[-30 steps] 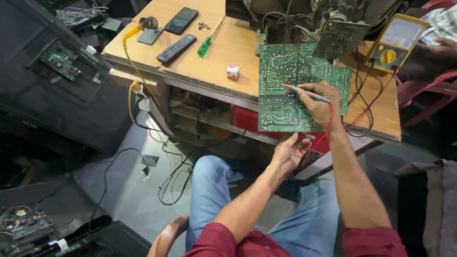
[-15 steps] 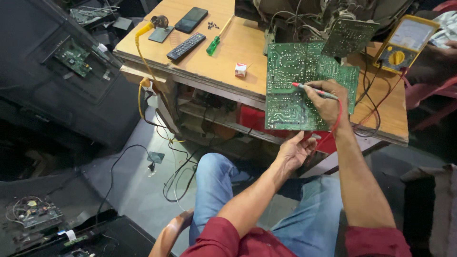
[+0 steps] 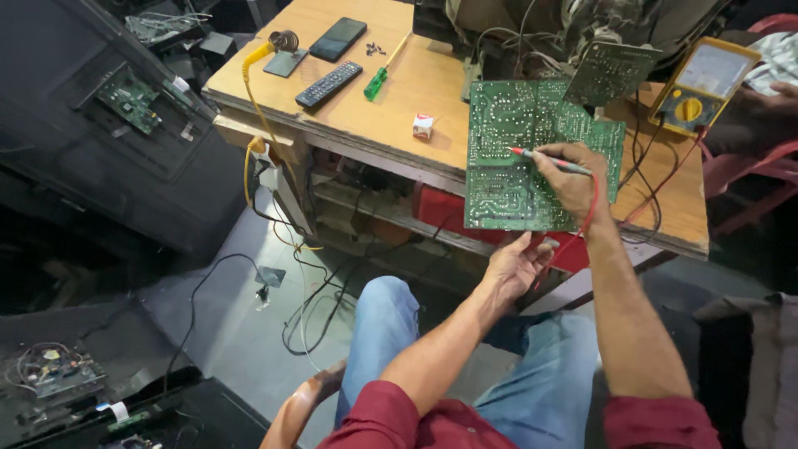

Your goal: The person sits at a workbench testing television circuit boards with a multimeter. They hold a green main board and touch the multimeter probes to its points, then move to a larger power supply board, probe its components, and reposition the boards on the bench while continuing to test.

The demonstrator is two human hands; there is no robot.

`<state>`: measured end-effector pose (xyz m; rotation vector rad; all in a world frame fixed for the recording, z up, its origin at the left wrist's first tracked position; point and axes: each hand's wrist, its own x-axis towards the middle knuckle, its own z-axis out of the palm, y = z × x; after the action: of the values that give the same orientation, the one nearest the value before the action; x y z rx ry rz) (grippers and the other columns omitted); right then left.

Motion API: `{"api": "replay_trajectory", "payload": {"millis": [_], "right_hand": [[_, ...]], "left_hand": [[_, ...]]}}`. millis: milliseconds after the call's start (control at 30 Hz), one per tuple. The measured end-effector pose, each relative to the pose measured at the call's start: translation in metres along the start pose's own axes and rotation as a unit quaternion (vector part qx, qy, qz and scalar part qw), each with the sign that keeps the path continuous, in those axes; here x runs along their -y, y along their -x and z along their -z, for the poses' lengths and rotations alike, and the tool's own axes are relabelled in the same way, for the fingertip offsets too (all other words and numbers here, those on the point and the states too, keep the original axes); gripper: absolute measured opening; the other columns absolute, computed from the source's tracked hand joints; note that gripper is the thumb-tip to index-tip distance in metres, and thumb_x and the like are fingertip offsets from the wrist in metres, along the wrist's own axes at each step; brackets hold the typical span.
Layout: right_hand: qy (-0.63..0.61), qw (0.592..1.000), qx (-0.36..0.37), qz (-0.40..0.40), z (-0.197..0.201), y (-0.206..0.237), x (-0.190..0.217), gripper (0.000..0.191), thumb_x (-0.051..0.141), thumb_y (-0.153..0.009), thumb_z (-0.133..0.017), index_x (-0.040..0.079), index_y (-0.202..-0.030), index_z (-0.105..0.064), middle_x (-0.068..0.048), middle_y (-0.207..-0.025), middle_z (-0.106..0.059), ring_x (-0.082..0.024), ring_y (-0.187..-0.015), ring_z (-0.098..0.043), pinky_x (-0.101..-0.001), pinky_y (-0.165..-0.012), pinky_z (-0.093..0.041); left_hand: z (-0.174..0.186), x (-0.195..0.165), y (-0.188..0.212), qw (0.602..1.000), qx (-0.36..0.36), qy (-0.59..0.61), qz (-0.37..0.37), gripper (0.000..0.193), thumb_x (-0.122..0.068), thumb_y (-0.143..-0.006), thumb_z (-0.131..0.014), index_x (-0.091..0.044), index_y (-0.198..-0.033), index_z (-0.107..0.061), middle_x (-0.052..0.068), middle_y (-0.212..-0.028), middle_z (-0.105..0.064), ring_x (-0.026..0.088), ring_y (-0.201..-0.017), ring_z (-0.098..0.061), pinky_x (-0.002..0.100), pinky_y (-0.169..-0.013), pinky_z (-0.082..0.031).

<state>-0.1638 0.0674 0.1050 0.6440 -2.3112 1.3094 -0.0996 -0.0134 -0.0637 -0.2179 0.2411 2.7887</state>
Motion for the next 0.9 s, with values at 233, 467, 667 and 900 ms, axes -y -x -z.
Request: {"api": "replay_trajectory", "payload": {"millis": [233,467,667,900], "right_hand": [[-0.023,0.999,0.010,-0.031,-0.004,0.002,0.000,0.019,0.020,-0.095,-0.078,0.007,-0.108,-0.079,-0.007,-0.094,-0.071,-0.012,-0.084,-0.064,-0.0263,-0.074,-0.049],[-0.009,0.998,0.012,-0.064,-0.005,-0.002,-0.001,0.020,0.023,-0.094,-0.079,0.007,-0.107,-0.079,-0.007,-0.092,-0.073,-0.011,-0.083,-0.065,-0.0258,-0.074,-0.049],[0.043,0.999,0.010,-0.006,-0.002,-0.003,0.003,0.021,0.022,-0.094,-0.079,0.007,-0.108,-0.079,-0.010,-0.095,-0.073,-0.017,-0.087,-0.067,-0.0291,-0.077,-0.051],[0.050,0.999,0.010,0.015,-0.006,-0.005,0.017,0.019,0.020,-0.094,-0.079,0.006,-0.107,-0.079,-0.010,-0.094,-0.073,-0.019,-0.088,-0.065,-0.0309,-0.079,-0.050]], "left_hand": [[0.001,0.001,0.003,1.000,-0.010,0.012,-0.001,0.024,-0.020,-0.103,-0.064,-0.008,-0.124,-0.063,0.008,-0.119,-0.072,0.023,-0.092,-0.071,0.043,-0.092,-0.056],[0.000,0.000,-0.001,1.000,0.006,0.023,0.003,0.022,-0.021,-0.105,-0.066,-0.007,-0.122,-0.064,0.009,-0.114,-0.071,0.024,-0.093,-0.072,0.042,-0.093,-0.057],[0.001,0.002,-0.002,1.000,-0.024,-0.005,0.003,0.019,-0.020,-0.103,-0.066,-0.009,-0.118,-0.065,0.005,-0.110,-0.074,0.022,-0.090,-0.071,0.041,-0.089,-0.057],[0.005,-0.005,-0.001,1.000,-0.021,0.016,0.015,0.017,-0.019,-0.104,-0.067,-0.008,-0.117,-0.067,0.005,-0.109,-0.073,0.022,-0.090,-0.072,0.041,-0.090,-0.057]]}}
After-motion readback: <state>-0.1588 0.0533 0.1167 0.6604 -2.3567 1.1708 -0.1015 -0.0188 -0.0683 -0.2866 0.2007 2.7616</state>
